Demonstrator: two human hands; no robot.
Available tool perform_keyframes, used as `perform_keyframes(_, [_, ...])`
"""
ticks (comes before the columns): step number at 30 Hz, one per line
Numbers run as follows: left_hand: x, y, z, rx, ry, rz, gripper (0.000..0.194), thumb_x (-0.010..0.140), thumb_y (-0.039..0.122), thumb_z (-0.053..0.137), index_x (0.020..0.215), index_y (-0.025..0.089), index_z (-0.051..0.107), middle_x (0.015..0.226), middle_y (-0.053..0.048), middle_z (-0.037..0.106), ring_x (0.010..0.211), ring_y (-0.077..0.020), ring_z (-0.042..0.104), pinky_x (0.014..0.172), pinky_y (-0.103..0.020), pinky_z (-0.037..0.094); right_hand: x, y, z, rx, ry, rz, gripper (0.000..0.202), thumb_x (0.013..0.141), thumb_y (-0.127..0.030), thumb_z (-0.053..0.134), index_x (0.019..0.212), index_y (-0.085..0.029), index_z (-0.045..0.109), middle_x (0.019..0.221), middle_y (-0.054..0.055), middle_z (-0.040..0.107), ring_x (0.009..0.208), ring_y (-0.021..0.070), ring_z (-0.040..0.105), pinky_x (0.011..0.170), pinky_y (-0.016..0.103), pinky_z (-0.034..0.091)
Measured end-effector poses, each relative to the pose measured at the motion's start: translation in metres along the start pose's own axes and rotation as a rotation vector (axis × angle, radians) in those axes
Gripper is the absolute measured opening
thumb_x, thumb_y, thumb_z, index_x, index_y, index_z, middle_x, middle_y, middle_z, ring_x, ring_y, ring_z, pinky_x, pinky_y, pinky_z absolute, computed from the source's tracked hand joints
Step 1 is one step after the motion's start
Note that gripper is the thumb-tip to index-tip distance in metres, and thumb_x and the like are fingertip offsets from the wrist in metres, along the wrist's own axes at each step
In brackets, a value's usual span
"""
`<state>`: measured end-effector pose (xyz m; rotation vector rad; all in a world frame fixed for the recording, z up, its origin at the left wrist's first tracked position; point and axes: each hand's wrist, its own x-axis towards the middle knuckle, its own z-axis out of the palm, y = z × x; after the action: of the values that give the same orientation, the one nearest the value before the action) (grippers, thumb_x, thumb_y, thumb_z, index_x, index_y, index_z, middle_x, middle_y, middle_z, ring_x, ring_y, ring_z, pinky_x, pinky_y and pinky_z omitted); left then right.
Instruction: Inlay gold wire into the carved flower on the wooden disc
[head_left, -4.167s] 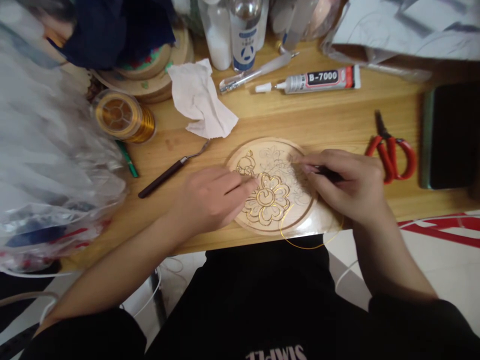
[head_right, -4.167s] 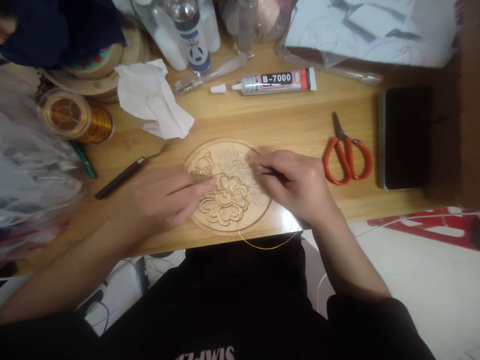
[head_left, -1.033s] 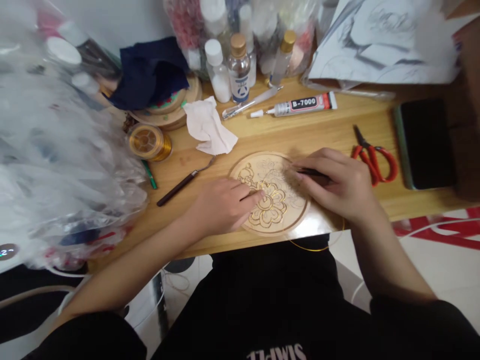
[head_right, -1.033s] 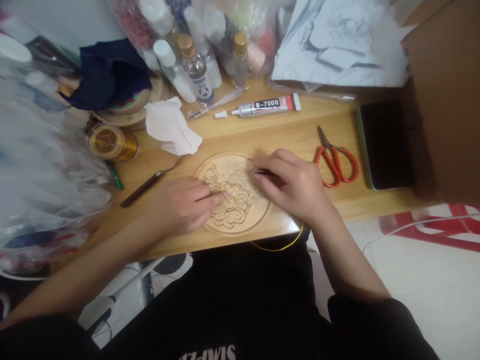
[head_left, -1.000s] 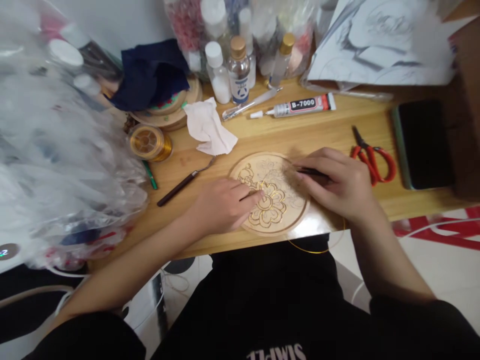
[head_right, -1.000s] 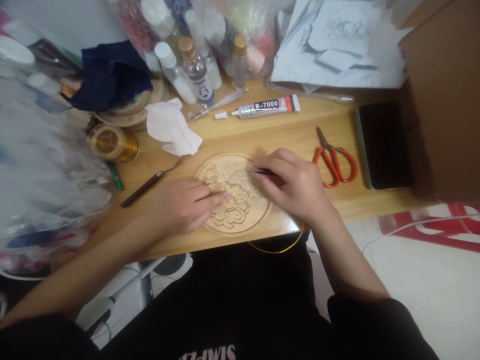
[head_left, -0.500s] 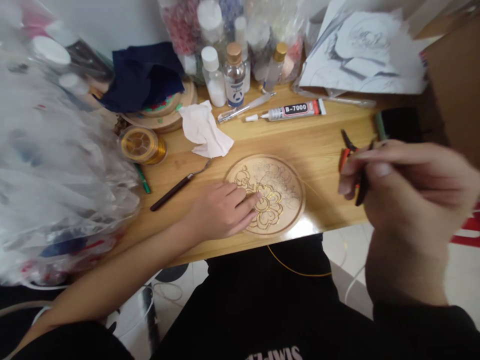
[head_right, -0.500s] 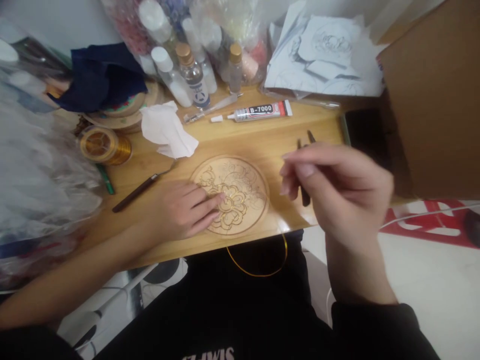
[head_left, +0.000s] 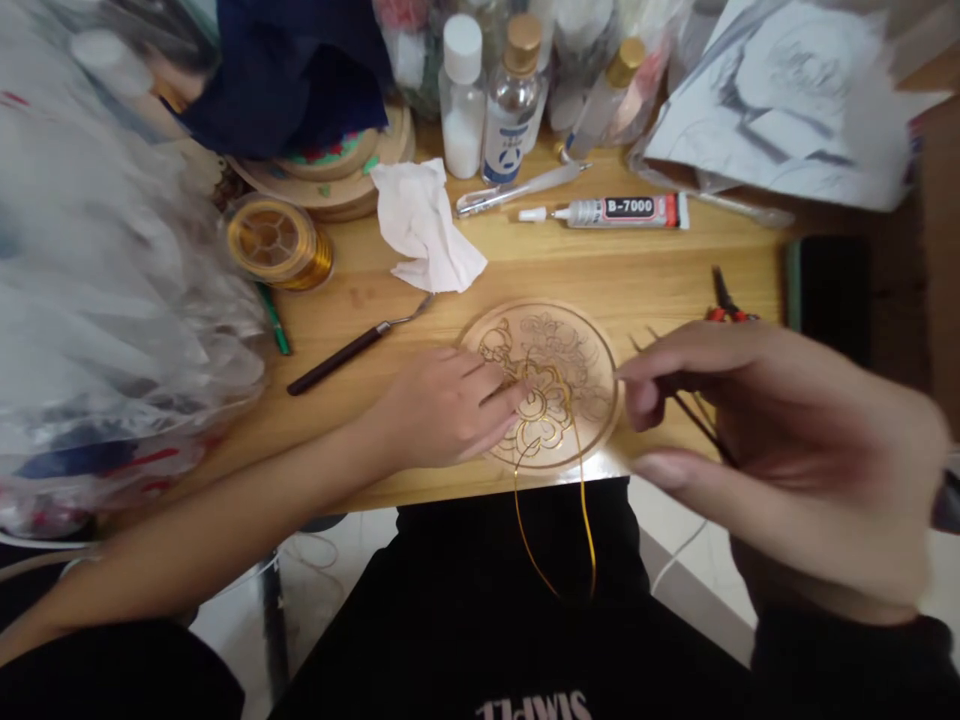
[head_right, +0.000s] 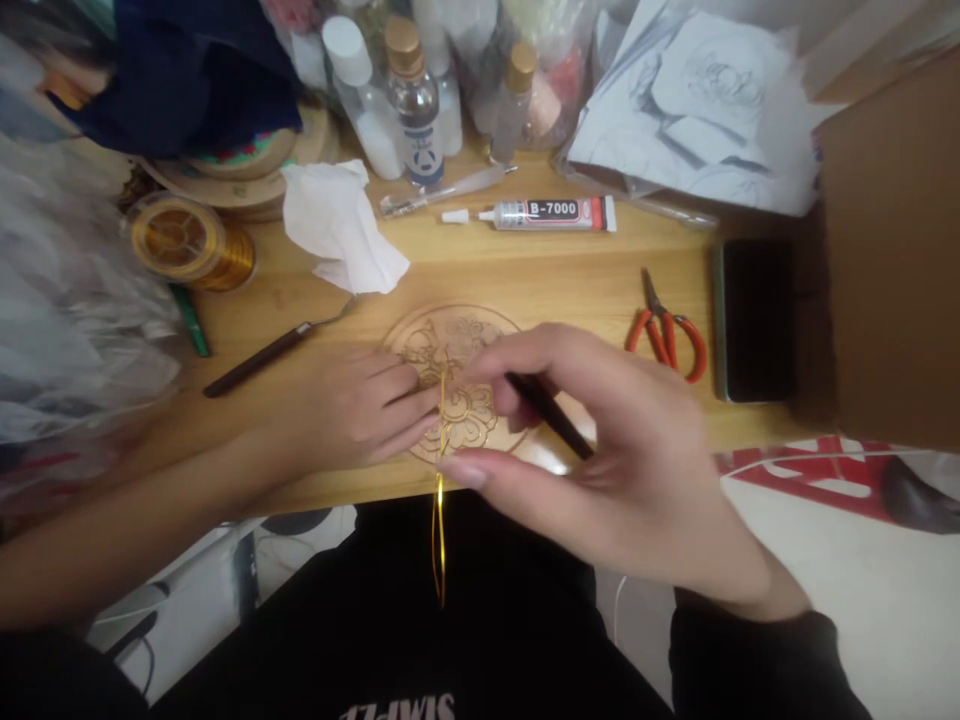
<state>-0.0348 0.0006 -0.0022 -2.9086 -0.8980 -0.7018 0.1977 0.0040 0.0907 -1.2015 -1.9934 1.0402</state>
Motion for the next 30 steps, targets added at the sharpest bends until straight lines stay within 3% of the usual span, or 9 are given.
perform_keyframes(4, [0.002, -0.001, -0.004, -0.003, -0.043, -0.004, 0.022, 0.098, 0.028, 0.049, 0.104, 0.016, 0.068, 0.072, 0.0, 0.065, 0.062, -0.0154, 0.057, 0.056, -0.031, 0.035, 0.009, -0.003, 0.014, -0.137, -0.075, -0.031, 0.035, 0.078, -0.038, 0.08, 0.102, -0.023, 0.059, 0.074, -0.002, 0.056, 0.061, 0.0129, 0.054, 0.053, 0.029, 0.046])
perform_keyframes(9, [0.002, -0.001, -0.005, 0.024, -0.055, 0.01, 0.025, 0.098, 0.031, 0.051, 0.105, 0.016, 0.07, 0.068, 0.0, 0.062, 0.061, -0.0154, 0.056, 0.055, -0.031, 0.036, 0.01, 0.001, 0.007, -0.205, -0.11, 0.016, 0.023, 0.081, -0.024, 0.071, 0.1, -0.023, 0.058, 0.074, -0.003, 0.059, 0.058, 0.0111, 0.053, 0.051, 0.027, 0.043])
perform_keyframes(15, [0.003, -0.001, -0.006, 0.031, -0.047, 0.019, 0.022, 0.097, 0.025, 0.054, 0.104, 0.014, 0.072, 0.065, -0.001, 0.06, 0.06, -0.0151, 0.054, 0.055, -0.031, 0.038, 0.004, 0.029, -0.006, -0.256, -0.03, 0.099, 0.009, 0.083, -0.021, 0.066, 0.09, -0.026, 0.062, 0.072, -0.003, 0.062, 0.061, 0.0115, 0.057, 0.053, 0.026, 0.042])
perform_keyframes(21, [-0.001, 0.0, 0.0, 0.012, -0.005, -0.007, 0.021, 0.097, 0.023, 0.053, 0.102, 0.015, 0.071, 0.064, 0.0, 0.057, 0.06, -0.0151, 0.051, 0.054, -0.032, 0.036, -0.002, 0.056, 0.0, -0.235, 0.027, 0.189, 0.004, 0.085, -0.028, 0.065, 0.085, -0.025, 0.063, 0.068, -0.003, 0.061, 0.058, 0.0124, 0.055, 0.054, 0.027, 0.044])
perform_keyframes(30, [-0.004, 0.002, 0.003, 0.0, -0.003, -0.037, 0.017, 0.094, 0.019, 0.056, 0.102, 0.015, 0.071, 0.065, -0.001, 0.055, 0.063, -0.0166, 0.049, 0.055, -0.033, 0.032, -0.008, 0.076, 0.008, -0.373, 0.129, 0.147, 0.012, 0.084, -0.026, 0.064, 0.093, -0.022, 0.07, 0.072, 0.0, 0.067, 0.058, 0.0126, 0.057, 0.055, 0.027, 0.042])
